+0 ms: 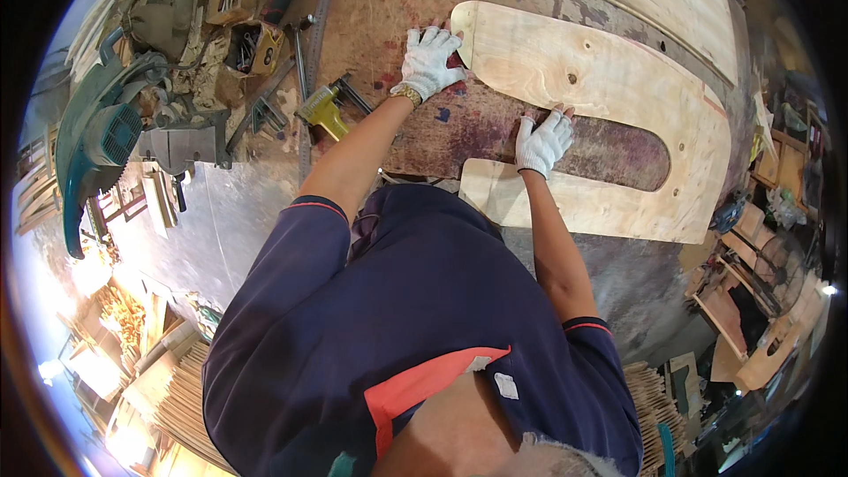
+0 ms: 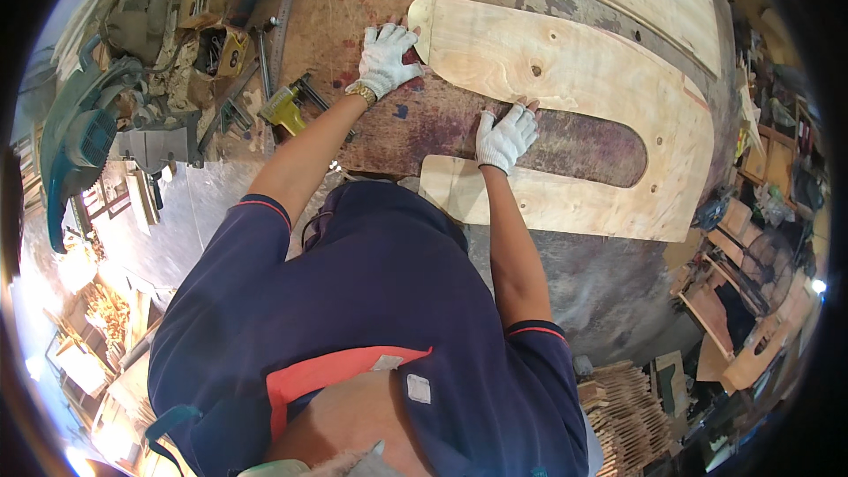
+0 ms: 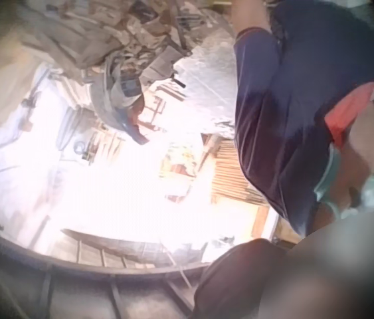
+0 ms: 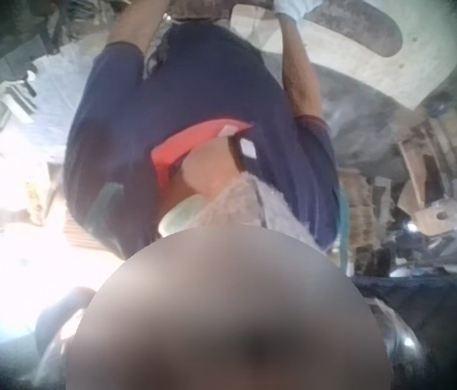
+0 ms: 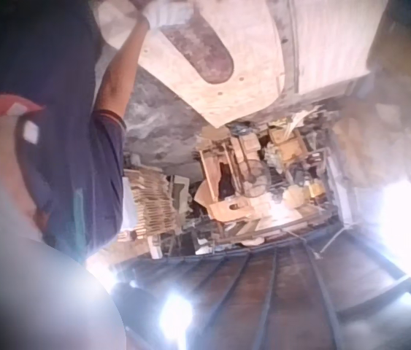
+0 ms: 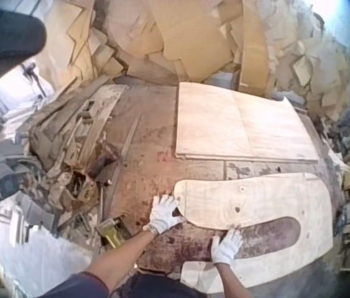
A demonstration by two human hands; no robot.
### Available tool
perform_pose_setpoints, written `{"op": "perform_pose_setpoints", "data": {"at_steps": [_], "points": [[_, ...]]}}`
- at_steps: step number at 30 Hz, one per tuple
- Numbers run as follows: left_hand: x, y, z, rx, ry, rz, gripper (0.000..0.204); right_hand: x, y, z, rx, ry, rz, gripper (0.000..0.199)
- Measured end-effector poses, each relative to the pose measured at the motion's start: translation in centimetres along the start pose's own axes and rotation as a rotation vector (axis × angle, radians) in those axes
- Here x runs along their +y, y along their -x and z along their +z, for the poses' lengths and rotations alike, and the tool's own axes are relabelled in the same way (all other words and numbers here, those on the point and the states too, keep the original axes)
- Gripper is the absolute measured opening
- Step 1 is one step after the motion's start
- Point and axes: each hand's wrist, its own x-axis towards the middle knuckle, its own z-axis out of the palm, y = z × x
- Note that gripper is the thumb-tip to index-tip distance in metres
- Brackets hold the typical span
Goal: The person assembles wooden parts by aligning and nailing them together using a nail gun. They then place a template on the assembled piece and trace its outline with a marker.
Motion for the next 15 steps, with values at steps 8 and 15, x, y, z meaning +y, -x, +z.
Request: {"op": "perform_pose_setpoints", "data": {"at_steps": [8, 15], "points": [[-0.3, -0.1, -0.3, 0.047, 0.153, -0.020, 0.077, -5.6, -10.1, 0.4, 0.049, -0.385, -0.372, 0.032], [-0.3, -0.2, -0.6, 0.035, 0.052, 0.004, 0.079, -13.8, -19.8, 4.4, -0.095, -0.373, -0.651, 0.025]]}}
